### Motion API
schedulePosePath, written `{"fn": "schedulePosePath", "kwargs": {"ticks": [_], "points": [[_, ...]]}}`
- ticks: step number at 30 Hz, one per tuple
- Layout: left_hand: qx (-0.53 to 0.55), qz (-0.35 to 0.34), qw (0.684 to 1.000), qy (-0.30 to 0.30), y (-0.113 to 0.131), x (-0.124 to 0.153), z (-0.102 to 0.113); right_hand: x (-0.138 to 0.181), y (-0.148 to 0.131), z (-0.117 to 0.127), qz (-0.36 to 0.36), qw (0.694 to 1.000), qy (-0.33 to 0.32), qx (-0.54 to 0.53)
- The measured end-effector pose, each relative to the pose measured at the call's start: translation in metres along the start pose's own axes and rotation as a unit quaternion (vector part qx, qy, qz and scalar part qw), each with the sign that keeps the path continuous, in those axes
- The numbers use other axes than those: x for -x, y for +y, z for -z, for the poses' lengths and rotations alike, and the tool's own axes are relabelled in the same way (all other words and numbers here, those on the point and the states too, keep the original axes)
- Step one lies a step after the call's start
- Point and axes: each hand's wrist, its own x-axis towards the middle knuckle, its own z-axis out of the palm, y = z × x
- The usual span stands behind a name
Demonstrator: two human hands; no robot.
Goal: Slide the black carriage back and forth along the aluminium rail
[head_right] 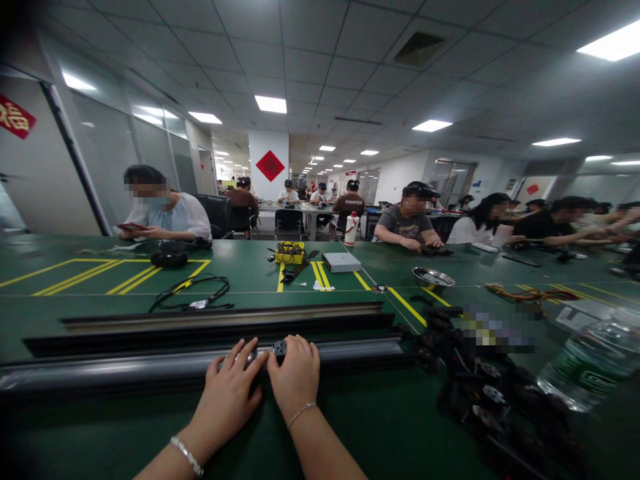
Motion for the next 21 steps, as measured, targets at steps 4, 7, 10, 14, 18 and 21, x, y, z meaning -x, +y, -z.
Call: {"fn": "schedulePosePath", "kwargs": {"ticks": [4,7,10,14,18,21], "points": [[-0.006,-0.008,1.000,0.016,-0.002,0.001,-0.004,0.000,-0.001,-0.001,-0.002,1.000,0.004,-0.003],[-0.008,-0.006,1.000,0.018,-0.003,0.000,-0.005,0.000,-0.001,0.000,-0.001,1.000,0.003,-0.005],[-0.010,0.001,1.000,0.015,0.000,-0.002,-0.004,-0.001,-0.002,0.000,-0.003,1.000,0.000,-0.008],[-0.021,0.025,0.999,0.007,0.007,-0.006,-0.002,-0.001,-0.001,0.001,-0.011,1.000,-0.004,-0.013],[-0.031,0.033,0.999,-0.002,0.010,-0.008,-0.001,-0.001,-0.001,0.000,-0.010,1.000,-0.001,-0.015],[-0.036,0.032,0.999,-0.006,0.010,-0.007,-0.001,-0.001,-0.001,0.001,-0.006,1.000,0.000,-0.014]]}}
